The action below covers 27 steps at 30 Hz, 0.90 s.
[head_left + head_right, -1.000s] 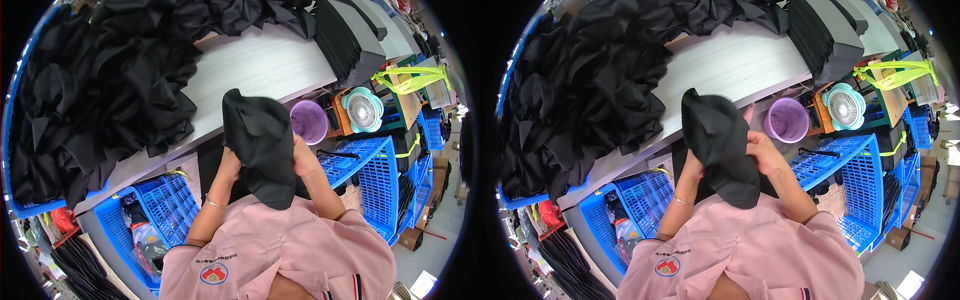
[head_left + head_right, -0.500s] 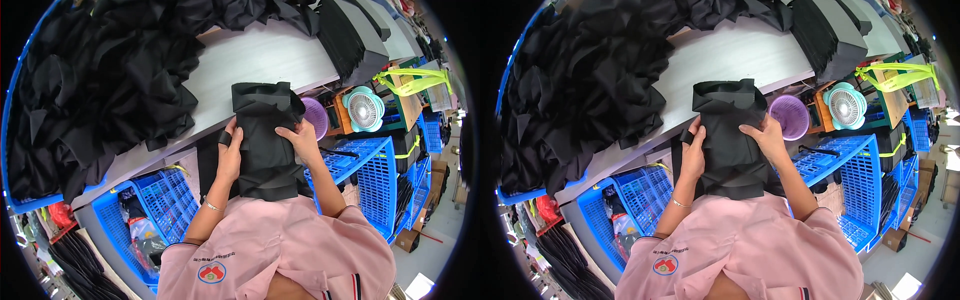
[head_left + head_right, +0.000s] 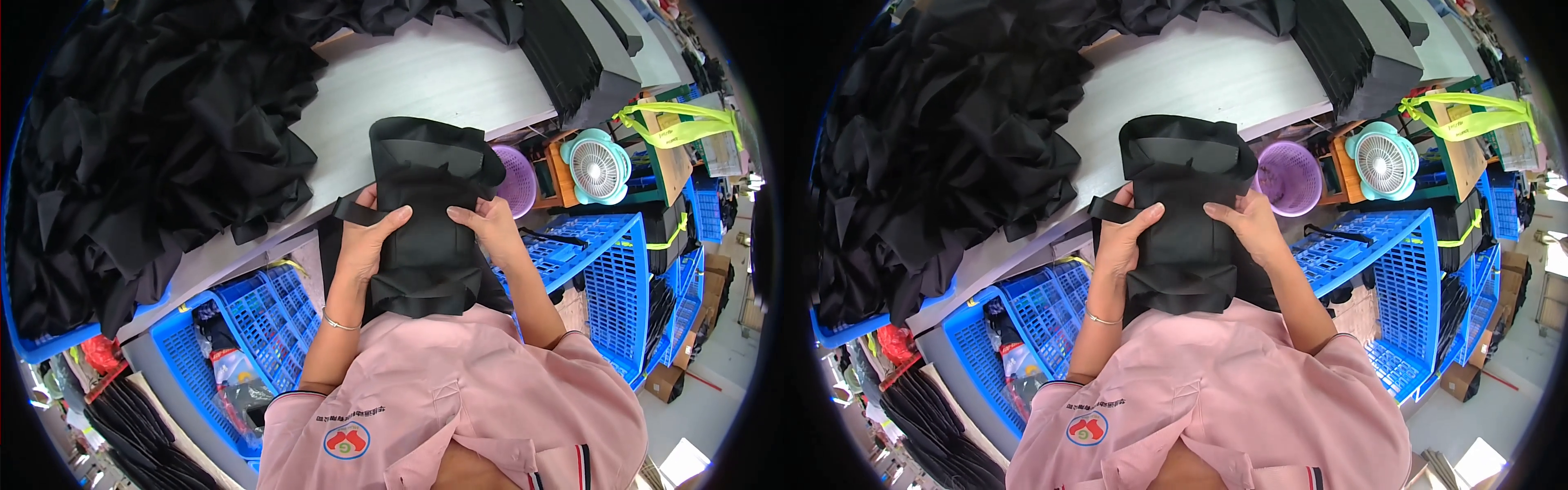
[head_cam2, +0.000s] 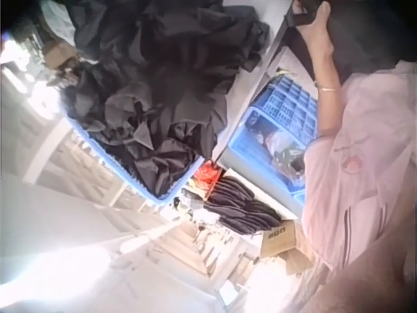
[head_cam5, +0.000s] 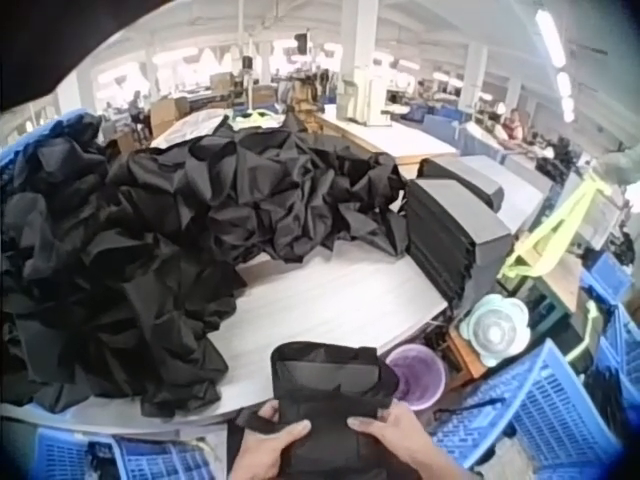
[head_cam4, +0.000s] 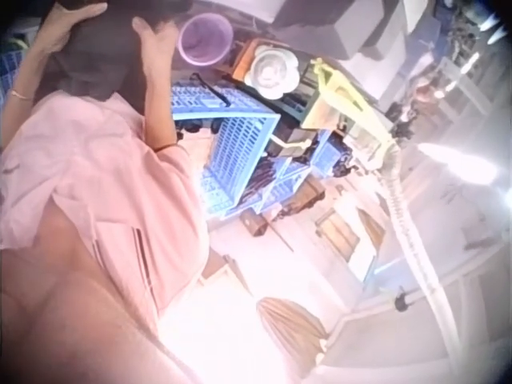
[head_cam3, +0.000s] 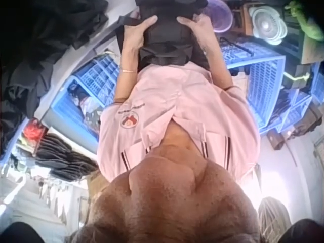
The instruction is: Folding and checking black fabric pieces at a factory workbench.
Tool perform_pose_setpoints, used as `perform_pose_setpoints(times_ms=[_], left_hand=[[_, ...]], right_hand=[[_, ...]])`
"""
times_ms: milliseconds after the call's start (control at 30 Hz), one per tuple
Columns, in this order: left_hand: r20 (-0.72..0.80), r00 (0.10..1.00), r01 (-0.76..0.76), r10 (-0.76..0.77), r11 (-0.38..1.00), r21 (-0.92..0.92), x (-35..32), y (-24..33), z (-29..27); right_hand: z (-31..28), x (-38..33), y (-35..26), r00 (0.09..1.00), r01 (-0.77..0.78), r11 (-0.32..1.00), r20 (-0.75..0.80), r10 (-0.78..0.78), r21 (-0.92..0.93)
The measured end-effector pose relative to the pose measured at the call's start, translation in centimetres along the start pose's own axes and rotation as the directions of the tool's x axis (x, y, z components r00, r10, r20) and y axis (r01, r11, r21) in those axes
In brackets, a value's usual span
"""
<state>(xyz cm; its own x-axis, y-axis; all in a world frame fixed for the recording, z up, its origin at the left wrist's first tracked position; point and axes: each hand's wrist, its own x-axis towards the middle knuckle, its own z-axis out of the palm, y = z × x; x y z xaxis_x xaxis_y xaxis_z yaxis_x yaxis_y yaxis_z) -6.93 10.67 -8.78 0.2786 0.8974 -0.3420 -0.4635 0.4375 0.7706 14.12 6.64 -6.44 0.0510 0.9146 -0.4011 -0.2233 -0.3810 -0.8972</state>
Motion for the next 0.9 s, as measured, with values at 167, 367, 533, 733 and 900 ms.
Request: perform_pose_setpoints(times_ms=[167,367,533,733,900], left_hand=[[-0.094,0.99,-0.072,0.104,0.953,0.294,1.3,-1.6,-0.6],[0.062,0.996,0.075,-0.069,0.993,-0.091,0.6,-0.4,0.8],[-0.043,0.987,0.159,-0.157,0.986,0.049,0.5,-2.5,0.2],[0.043,0.942,0.334,-0.334,0.942,-0.016,0.5,-1.4,-0.6],[0.002,0.969,0.246,-0.246,0.969,0.022,-0.3,-2.0,0.2]], right_hand=[[1.6,-0.8,-0.2,0.984,0.175,0.919,0.04,-0.172,-0.353],[-2.1,3.2,1.0,0.938,0.189,0.924,-0.218,-0.27,-0.332],[-0.6,2.7,-0.1,0.967,0.234,0.971,-0.114,-0.228,0.048],[-3.2,1.4,2.4,0.984,-0.179,0.965,0.058,0.171,0.193],[-2.4,-0.3,1.1,0.984,-0.164,0.938,0.118,0.134,0.307]])
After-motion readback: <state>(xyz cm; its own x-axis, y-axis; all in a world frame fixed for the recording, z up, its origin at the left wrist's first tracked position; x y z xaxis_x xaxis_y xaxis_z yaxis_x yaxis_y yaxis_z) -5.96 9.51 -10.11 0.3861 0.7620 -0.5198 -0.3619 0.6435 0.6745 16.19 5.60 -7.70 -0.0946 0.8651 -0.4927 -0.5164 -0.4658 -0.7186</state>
